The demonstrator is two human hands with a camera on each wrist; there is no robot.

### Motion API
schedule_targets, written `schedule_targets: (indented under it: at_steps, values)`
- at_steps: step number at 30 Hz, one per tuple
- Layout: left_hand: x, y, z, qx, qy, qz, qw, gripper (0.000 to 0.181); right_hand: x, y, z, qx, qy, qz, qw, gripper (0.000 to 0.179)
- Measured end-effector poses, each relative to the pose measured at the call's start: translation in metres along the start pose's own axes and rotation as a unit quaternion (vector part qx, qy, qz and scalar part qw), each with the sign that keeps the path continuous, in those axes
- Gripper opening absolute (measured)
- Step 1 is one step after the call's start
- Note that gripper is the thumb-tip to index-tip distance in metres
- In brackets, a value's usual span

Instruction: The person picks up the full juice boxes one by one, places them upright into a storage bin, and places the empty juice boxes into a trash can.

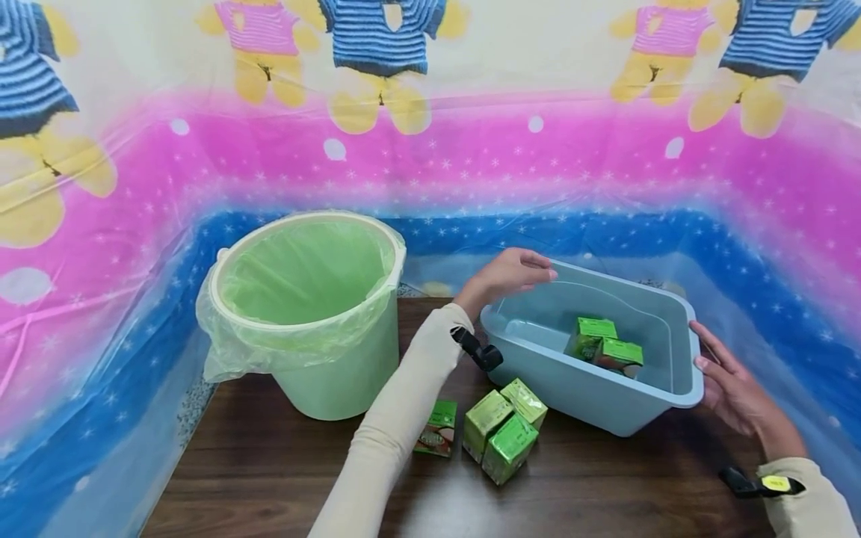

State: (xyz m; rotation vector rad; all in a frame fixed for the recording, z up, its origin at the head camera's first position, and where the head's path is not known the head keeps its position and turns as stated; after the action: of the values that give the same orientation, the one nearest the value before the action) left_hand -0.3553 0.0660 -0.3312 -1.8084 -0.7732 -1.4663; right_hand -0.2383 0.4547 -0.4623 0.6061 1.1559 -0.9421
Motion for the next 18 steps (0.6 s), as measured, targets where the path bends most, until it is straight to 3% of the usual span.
schedule_targets:
  at_steps: [4,10,18]
  values:
    - [0.014,0.013,-0.010,0.008,-0.016,0.014,0.9997,0.044,0.001,-0.001,0.000,0.003,-0.005,0.001,1.0000,0.065]
    - [0.027,0.035,-0.017,-0.009,-0.054,0.036,0.9979,0.044,0.001,0.001,0.002,-0.001,-0.010,0.000,0.9999,0.066]
    - [0.030,0.076,-0.022,-0.002,-0.095,0.093,0.9911,0.045,0.002,0.000,0.002,-0.011,-0.028,-0.002,0.9995,0.066]
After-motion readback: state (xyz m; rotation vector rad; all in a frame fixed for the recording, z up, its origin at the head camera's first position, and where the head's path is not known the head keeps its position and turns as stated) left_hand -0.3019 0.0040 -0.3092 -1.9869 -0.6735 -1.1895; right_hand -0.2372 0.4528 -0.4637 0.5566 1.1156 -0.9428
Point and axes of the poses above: each hand's wrist, its own y-axis away from the middle knuckle, its own z-axis out of the palm, x = y × z, the point moved 2 cm from there along -y, towards the middle knuckle, and after that the axes turned 11 degrees about z, right-handed, at the moved point
